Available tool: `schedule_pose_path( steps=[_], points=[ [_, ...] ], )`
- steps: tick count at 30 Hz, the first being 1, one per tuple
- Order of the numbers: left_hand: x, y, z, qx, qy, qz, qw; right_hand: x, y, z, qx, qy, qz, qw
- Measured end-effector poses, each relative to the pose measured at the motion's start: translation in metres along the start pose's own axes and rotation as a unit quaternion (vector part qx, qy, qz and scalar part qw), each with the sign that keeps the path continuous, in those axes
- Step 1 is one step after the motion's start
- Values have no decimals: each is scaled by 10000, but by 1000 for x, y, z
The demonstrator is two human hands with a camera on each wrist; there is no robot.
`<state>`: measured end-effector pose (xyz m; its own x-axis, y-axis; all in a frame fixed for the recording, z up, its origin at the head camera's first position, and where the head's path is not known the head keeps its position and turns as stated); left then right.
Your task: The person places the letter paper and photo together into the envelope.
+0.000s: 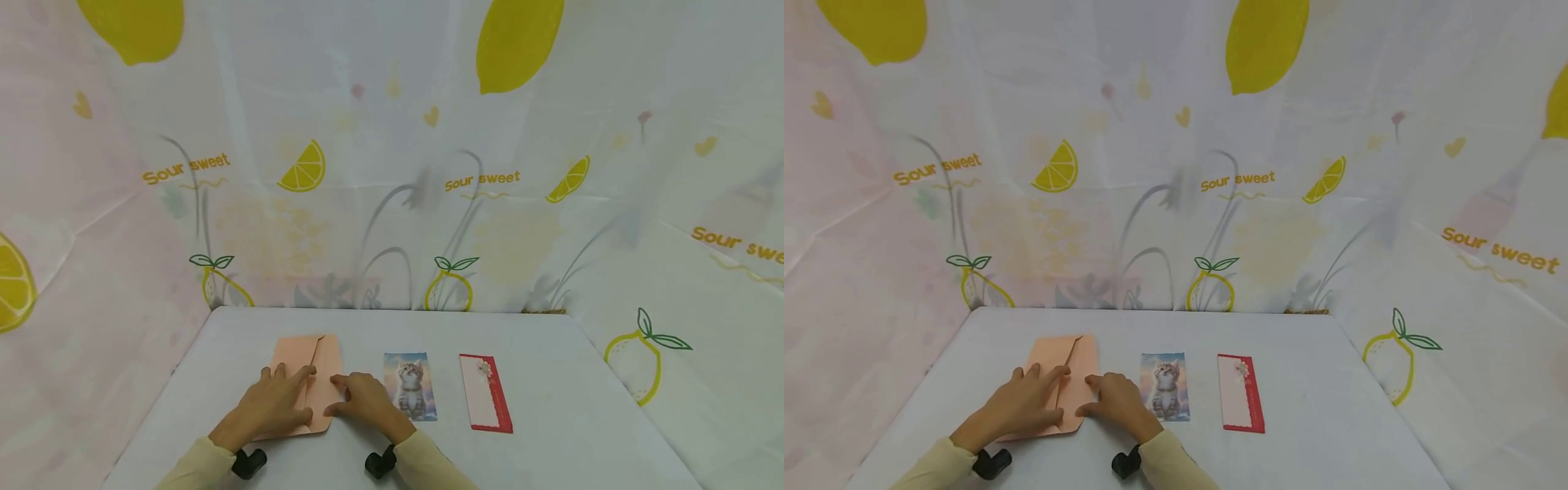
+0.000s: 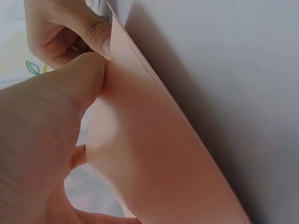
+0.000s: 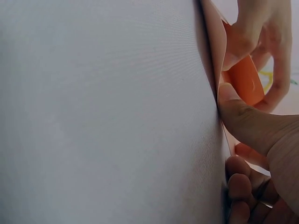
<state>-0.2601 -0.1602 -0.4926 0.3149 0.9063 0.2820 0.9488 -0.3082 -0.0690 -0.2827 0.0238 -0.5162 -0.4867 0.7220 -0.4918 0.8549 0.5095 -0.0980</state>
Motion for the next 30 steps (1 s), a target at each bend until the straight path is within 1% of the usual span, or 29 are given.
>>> schedule_pose_path(
  steps=[7, 13, 23, 30],
  points=[
    [-1, -1, -1, -59, 22, -47, 10000, 1, -1, 2, -38, -41, 71, 10000],
    [-1, 0, -1, -119, -56, 86, 9999, 0, -2, 2, 9, 18, 129, 9999],
    [-1, 2, 1, -59, -24, 126, 9999, -2, -1, 0, 0, 54, 78, 10000],
    [1, 2, 0, -18, -101, 144, 9998, -1, 0, -3, -33, -44, 41, 10000]
  ],
)
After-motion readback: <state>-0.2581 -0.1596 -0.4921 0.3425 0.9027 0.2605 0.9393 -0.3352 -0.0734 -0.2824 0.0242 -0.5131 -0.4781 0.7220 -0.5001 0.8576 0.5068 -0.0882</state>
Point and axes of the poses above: each hand's wrist, its own y-axis away from the middle knuckle, its own z-axis out of the palm, x = y × z, the point moved 4 cm from there along -y, towards the middle knuckle, and after that the axes turned 1 degree about x, right-handed, at the moved point
